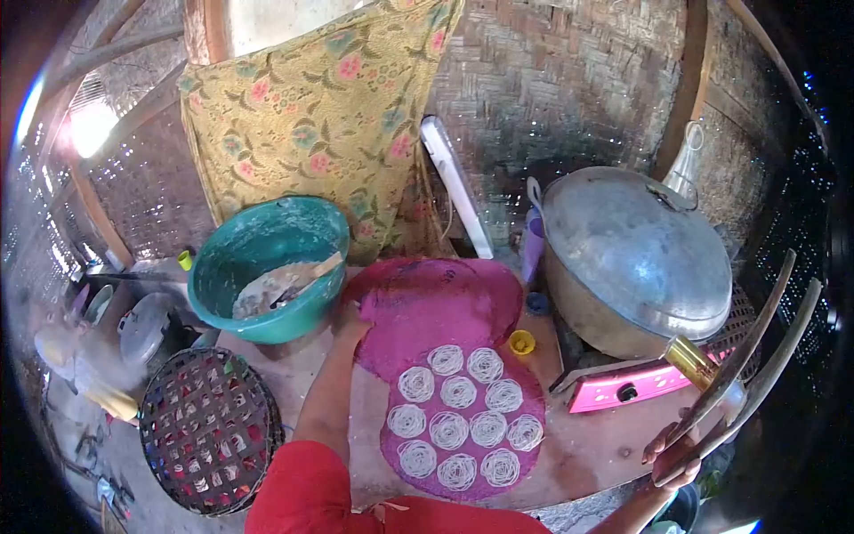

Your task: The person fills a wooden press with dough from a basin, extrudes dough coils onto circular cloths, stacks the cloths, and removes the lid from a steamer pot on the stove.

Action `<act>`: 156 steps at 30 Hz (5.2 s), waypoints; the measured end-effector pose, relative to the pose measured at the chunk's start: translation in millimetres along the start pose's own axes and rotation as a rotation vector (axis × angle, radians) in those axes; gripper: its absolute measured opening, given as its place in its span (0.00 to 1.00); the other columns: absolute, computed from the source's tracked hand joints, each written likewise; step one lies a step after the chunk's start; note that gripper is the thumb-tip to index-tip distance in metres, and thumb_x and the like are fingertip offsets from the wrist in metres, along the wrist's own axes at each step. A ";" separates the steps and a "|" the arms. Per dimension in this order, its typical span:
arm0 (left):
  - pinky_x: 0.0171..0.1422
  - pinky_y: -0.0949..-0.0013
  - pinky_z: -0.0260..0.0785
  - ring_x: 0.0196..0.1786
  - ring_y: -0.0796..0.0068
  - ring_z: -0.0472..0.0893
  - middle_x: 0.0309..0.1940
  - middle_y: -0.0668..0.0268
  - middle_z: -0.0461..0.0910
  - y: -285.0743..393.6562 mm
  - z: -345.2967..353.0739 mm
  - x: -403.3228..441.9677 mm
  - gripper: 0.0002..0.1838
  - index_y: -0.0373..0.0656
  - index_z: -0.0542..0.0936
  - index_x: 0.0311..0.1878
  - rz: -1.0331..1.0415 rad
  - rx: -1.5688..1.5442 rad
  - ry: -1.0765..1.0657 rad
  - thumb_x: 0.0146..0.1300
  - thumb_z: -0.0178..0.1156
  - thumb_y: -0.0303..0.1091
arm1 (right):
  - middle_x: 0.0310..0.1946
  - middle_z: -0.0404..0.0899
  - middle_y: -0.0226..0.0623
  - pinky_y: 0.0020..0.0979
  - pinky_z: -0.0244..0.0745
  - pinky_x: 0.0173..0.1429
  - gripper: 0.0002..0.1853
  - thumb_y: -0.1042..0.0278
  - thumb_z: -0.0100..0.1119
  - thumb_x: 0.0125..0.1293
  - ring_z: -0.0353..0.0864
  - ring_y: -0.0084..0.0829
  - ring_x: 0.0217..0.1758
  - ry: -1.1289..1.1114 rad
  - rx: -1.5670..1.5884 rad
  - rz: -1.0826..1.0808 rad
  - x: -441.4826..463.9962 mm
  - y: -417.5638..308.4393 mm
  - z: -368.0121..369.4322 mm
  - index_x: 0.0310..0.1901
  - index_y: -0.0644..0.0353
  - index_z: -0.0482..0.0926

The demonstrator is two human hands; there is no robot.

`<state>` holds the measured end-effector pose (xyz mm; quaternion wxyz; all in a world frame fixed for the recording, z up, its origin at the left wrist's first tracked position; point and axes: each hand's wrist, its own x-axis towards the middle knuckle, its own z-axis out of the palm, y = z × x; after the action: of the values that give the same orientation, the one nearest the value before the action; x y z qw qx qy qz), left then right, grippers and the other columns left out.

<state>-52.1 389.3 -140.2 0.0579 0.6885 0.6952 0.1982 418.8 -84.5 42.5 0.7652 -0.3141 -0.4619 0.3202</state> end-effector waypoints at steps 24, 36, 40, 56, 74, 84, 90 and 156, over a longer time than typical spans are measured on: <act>0.51 0.60 0.72 0.47 0.53 0.80 0.44 0.53 0.81 187.8 -234.3 -55.5 0.17 0.37 0.78 0.49 0.854 -0.458 0.544 0.55 0.52 0.19 | 0.27 0.75 0.48 0.35 0.77 0.26 0.52 0.42 0.68 0.50 0.77 0.37 0.23 0.044 0.129 -0.042 -11.6 -10.8 3.1 0.65 0.73 0.54; 0.61 0.59 0.68 0.56 0.62 0.76 0.56 0.64 0.76 117.6 -140.8 -214.0 0.22 0.45 0.74 0.55 1.440 -0.232 0.127 0.54 0.53 0.33 | 0.26 0.72 0.44 0.32 0.74 0.23 0.52 0.38 0.65 0.51 0.74 0.34 0.20 0.034 0.064 -0.086 -26.2 -17.1 3.9 0.65 0.72 0.53; 0.63 0.57 0.66 0.58 0.60 0.74 0.57 0.64 0.75 101.4 -100.7 -258.2 0.22 0.47 0.74 0.56 1.443 -0.318 -0.079 0.55 0.53 0.35 | 0.26 0.73 0.45 0.31 0.75 0.23 0.52 0.37 0.63 0.51 0.74 0.34 0.20 0.045 0.058 -0.095 -27.0 -15.8 6.9 0.64 0.74 0.55; 0.44 0.63 0.72 0.41 0.56 0.82 0.35 0.51 0.81 159.5 -143.3 -137.5 0.13 0.36 0.79 0.44 0.706 -0.412 -0.013 0.65 0.54 0.36 | 0.28 0.72 0.43 0.33 0.75 0.26 0.53 0.35 0.62 0.52 0.73 0.33 0.23 -0.007 0.111 -0.030 -16.7 -6.3 18.6 0.66 0.71 0.51; 0.71 0.49 0.53 0.61 0.56 0.72 0.51 0.60 0.79 89.2 -145.4 -248.7 0.10 0.46 0.80 0.43 0.795 -0.835 -0.408 0.58 0.56 0.25 | 0.30 0.73 0.46 0.34 0.75 0.27 0.52 0.39 0.65 0.52 0.74 0.35 0.25 0.011 0.137 -0.008 -43.6 -8.8 5.5 0.66 0.71 0.54; 0.69 0.40 0.51 0.67 0.52 0.64 0.63 0.55 0.67 40.1 -107.2 -231.3 0.22 0.51 0.73 0.58 0.634 -0.106 -0.544 0.58 0.57 0.35 | 0.27 0.70 0.42 0.31 0.73 0.24 0.52 0.35 0.59 0.55 0.72 0.32 0.21 -0.029 0.048 0.000 -37.8 1.4 11.3 0.66 0.72 0.52; 0.62 0.32 0.55 0.67 0.49 0.63 0.65 0.55 0.64 15.1 -60.4 -164.3 0.24 0.58 0.66 0.65 0.505 0.126 -0.204 0.65 0.51 0.38 | 0.27 0.71 0.42 0.30 0.72 0.24 0.51 0.37 0.59 0.56 0.72 0.31 0.22 -0.001 0.015 -0.041 -43.4 -3.0 6.0 0.66 0.72 0.52; 0.54 0.47 0.64 0.49 0.53 0.73 0.52 0.68 0.75 123.7 -7.5 -100.4 0.12 0.48 0.84 0.37 0.580 -0.115 0.046 0.54 0.61 0.44 | 0.29 0.73 0.43 0.33 0.75 0.26 0.51 0.39 0.62 0.54 0.74 0.33 0.24 -0.021 0.062 0.058 -21.3 5.7 -4.2 0.66 0.72 0.51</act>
<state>65.4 286.1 -108.6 0.0222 0.8493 0.4583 0.2610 413.6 -98.5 25.7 0.7601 -0.3003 -0.4504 0.3596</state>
